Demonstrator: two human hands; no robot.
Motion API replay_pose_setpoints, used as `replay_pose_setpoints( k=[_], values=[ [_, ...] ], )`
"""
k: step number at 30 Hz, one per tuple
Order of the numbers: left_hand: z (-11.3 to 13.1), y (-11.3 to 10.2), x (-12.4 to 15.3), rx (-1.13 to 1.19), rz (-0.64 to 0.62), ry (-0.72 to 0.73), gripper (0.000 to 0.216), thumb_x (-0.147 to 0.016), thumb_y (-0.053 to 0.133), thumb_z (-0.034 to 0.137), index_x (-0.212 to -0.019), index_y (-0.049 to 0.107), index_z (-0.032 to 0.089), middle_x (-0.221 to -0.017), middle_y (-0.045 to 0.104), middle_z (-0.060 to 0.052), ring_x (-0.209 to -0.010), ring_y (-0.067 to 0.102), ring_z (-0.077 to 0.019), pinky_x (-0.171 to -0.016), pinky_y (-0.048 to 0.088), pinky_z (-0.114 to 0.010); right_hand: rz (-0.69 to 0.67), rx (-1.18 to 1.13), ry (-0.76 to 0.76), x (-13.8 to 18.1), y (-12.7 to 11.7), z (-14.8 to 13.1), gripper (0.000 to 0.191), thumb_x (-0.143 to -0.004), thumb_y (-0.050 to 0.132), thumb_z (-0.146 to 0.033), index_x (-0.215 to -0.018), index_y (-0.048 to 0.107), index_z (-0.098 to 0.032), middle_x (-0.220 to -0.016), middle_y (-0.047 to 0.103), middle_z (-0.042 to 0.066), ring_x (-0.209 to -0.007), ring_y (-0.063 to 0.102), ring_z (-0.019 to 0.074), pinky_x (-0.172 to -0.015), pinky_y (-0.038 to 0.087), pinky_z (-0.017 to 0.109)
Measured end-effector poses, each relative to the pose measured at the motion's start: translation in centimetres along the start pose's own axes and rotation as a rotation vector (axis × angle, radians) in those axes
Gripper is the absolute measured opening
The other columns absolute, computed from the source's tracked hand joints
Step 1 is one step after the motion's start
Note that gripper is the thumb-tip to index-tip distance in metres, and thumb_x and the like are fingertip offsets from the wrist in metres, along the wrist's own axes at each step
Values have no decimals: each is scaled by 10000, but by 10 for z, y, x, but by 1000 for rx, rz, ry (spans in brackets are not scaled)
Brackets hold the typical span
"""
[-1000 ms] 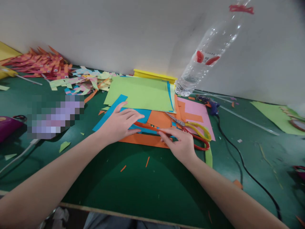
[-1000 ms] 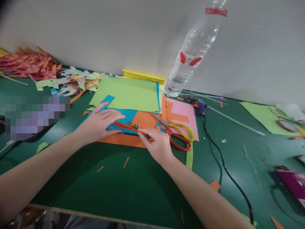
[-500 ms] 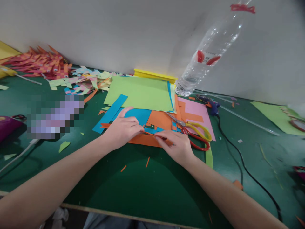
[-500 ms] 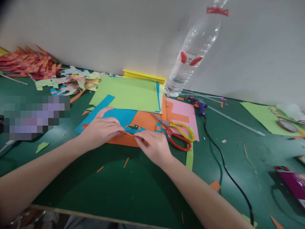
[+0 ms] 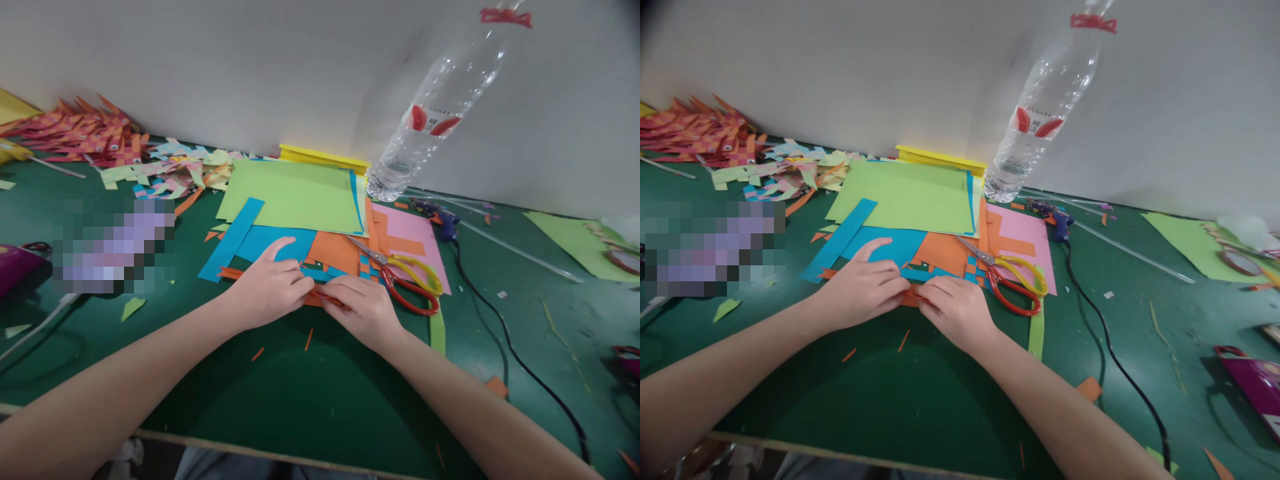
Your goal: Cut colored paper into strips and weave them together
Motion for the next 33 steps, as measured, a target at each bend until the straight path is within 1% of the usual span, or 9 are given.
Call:
replay_pose_setpoints(
  k=[4, 8, 12, 16, 18, 21, 27, 30, 33],
  values=[
    [2, 0, -1, 35, 16, 8, 229, -959, 460, 175, -816, 639, 175, -697, 676, 9, -731, 623, -152, -1129, 258, -524, -14, 9, -3, -1, 1, -3, 152, -870, 564, -132, -826, 702, -182, -746, 740, 48, -670, 693, 168, -597, 531, 271],
    [0, 1, 0, 35, 12, -10, 266, -961, 439, 138, -794, 642, 177, -666, 667, 21, -720, 618, -144, -1132, 250, -517, -18, 21, 14, 1, 2, 0, 149, -896, 560, -165, -856, 700, -198, -750, 741, 31, -671, 688, 155, -592, 515, 260],
    [-8, -1, 2, 35, -9, -22, 306, -966, 406, 112, -803, 653, 191, -678, 679, 17, -757, 627, -147, -1135, 230, -524, -15, 0, 36, 3, 0, 5, 136, -899, 572, -193, -871, 704, -217, -789, 753, 30, -714, 700, 157, -605, 509, 258],
    [-20, -4, 3, 91, -10, -91, 297, -992, 438, 206, -811, 673, 189, -720, 685, 3, -763, 635, -146, -1129, 228, -526, -19, -47, 122, 4, -1, 11, 144, -898, 576, -199, -849, 711, -208, -775, 743, 41, -638, 667, 145, -597, 501, 266],
    [-24, -3, 4, 126, -15, -114, 309, -999, 447, 250, -807, 681, 191, -722, 685, 5, -751, 635, -145, -1131, 219, -528, -37, -81, 156, 5, 0, 14, 159, -902, 571, -209, -848, 719, -217, -781, 743, 41, -644, 665, 148, -615, 509, 274],
    [-28, -1, 5, 153, -22, -135, 345, -1015, 425, 280, -806, 690, 206, -714, 685, 15, -730, 634, -134, -1139, 198, -525, -33, -137, 206, 7, 2, 18, 159, -901, 577, -230, -852, 728, -229, -776, 743, 34, -665, 675, 154, -622, 520, 280],
    [-34, 0, 7, 123, -19, -147, 367, -1024, 411, 321, -823, 697, 210, -717, 687, 16, -728, 633, -130, -1145, 194, -498, -12, -209, 309, 5, 0, 24, 132, -886, 595, -238, -866, 724, -224, -778, 734, 35, -632, 650, 148, -560, 505, 273],
    [-40, 0, 9, 103, -27, -166, 359, -1022, 411, 325, -847, 701, 206, -737, 696, 7, -730, 636, -140, -1145, 189, -507, 4, -245, 413, 4, -3, 29, 131, -880, 585, -243, -860, 712, -220, -768, 726, 35, -624, 645, 153, -577, 512, 284],
    [-48, -1, 11, 84, -28, -192, 357, -1017, 415, 342, -852, 702, 207, -744, 700, -2, -740, 638, -150, -1134, 224, -492, 28, -267, 552, 6, -3, 40, 136, -864, 592, -297, -818, 691, -215, -697, 704, 24, -582, 635, 158, -563, 507, 295]
  ],
)
Point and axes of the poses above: each hand's wrist, its own x-axis away from the middle knuckle, its own y-axis out of the palm, z = x × y, the point moved 4 cm from there along -x, towards the middle knuckle
